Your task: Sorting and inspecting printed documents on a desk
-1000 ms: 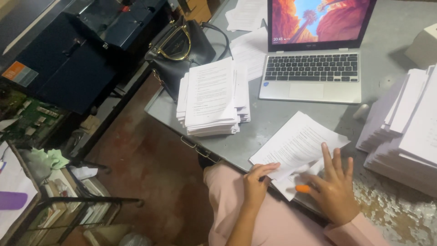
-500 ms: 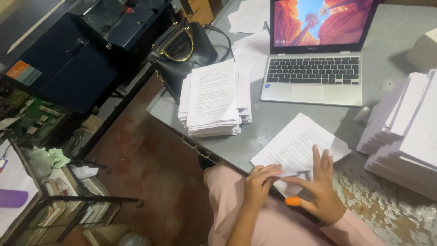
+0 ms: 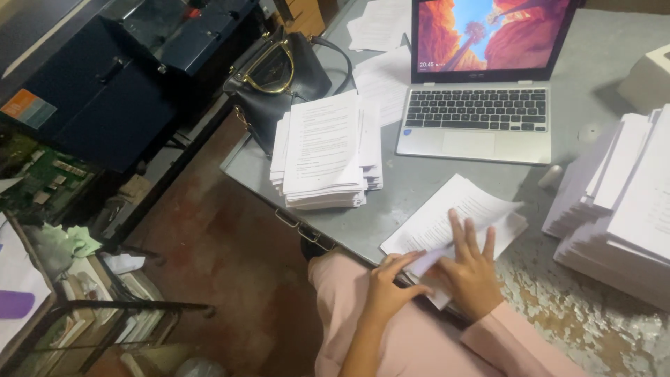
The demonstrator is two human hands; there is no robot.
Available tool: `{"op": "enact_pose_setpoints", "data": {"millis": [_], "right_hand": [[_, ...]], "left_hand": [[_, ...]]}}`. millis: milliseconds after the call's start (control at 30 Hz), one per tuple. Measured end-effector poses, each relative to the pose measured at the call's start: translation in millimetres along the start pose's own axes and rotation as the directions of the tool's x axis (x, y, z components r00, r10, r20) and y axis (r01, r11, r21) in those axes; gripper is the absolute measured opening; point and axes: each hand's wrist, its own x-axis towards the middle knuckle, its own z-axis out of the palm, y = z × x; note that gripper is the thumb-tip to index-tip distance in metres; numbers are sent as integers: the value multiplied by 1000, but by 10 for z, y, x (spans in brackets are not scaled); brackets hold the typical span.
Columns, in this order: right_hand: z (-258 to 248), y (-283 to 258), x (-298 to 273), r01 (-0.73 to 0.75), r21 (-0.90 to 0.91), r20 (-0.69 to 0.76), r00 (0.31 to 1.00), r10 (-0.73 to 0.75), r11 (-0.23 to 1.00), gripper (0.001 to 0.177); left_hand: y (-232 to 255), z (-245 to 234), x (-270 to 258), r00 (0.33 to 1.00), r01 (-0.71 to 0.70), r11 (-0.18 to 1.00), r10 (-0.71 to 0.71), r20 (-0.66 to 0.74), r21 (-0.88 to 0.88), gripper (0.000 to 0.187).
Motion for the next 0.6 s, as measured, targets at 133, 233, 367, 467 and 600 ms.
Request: {"op": "enact_pose_setpoints", "data": {"millis": [133, 233, 367, 467, 600], "right_hand": [[-204, 15, -99, 13, 260, -194, 980, 39, 966, 18], [-176, 114, -242, 118, 232, -166, 983, -81, 966, 26], [26, 34, -140, -25, 173, 19, 1000, 22, 985, 25], [-33, -55, 32, -33, 242, -124, 990, 64, 970, 21], [-412, -27, 96, -6, 288, -248, 965, 81, 958, 26]], "left_hand": [[-77, 24, -15, 997, 14, 999, -11, -80, 33, 54], [-162, 85, -22, 991, -3, 1000, 1, -135, -13, 21], [-405, 129, -67, 993, 20, 999, -16, -119, 33, 35], [14, -27, -4, 997, 78, 996, -78, 3, -38, 61], [-80, 72, -27, 997, 39, 999, -39, -65, -9, 70]]}}
